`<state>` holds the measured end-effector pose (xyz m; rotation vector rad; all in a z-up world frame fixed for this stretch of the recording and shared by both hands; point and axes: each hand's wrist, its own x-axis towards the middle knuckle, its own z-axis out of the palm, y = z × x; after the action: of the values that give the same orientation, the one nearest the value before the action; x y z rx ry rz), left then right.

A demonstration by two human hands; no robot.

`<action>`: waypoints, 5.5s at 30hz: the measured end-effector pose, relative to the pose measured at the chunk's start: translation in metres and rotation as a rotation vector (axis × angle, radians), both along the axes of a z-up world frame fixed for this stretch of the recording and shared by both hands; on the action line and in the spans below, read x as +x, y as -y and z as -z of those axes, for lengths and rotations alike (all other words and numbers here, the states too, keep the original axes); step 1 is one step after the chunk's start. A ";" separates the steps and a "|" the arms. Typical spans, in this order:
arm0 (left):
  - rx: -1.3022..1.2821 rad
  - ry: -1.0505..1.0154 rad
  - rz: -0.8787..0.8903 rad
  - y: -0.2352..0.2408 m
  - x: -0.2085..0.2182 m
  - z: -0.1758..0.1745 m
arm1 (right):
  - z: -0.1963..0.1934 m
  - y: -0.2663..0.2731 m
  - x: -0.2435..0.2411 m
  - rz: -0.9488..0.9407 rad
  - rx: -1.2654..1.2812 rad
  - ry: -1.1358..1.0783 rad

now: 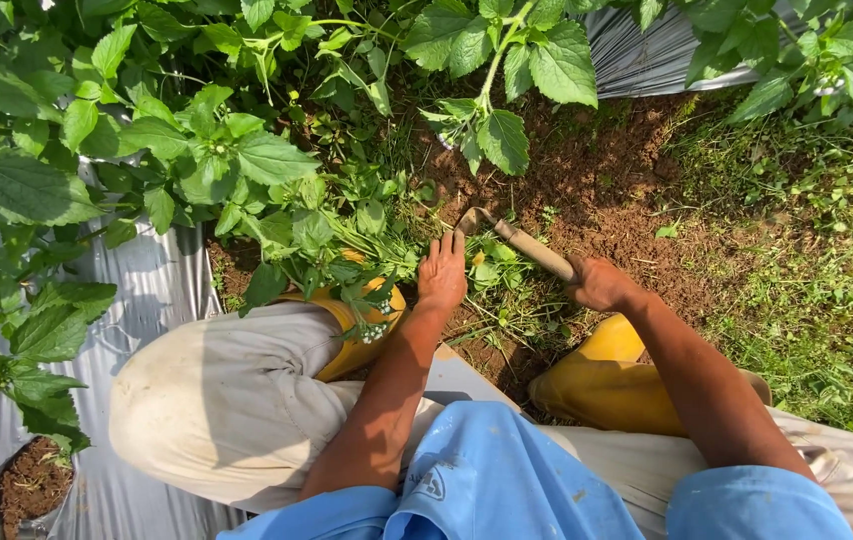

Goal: The person pulls weeds from the ground by hand and uses a hoe to remove unwanted plants from the soil between rows of crops.

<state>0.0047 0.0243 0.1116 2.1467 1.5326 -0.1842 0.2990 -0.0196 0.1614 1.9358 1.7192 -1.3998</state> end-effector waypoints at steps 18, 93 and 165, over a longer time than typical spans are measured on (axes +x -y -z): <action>0.100 0.041 -0.079 0.016 -0.004 0.020 | -0.052 -0.056 -0.122 0.357 0.038 -0.046; -0.241 -0.167 0.056 0.105 0.129 -0.009 | -0.003 0.107 0.039 0.358 0.014 0.166; 0.047 0.119 1.014 0.045 0.204 0.075 | -0.058 0.069 0.054 1.045 0.560 0.146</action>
<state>0.2087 -0.0204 0.0368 2.7125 0.2684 -0.3385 0.3527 -0.0884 0.2196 3.4334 1.0713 -0.9376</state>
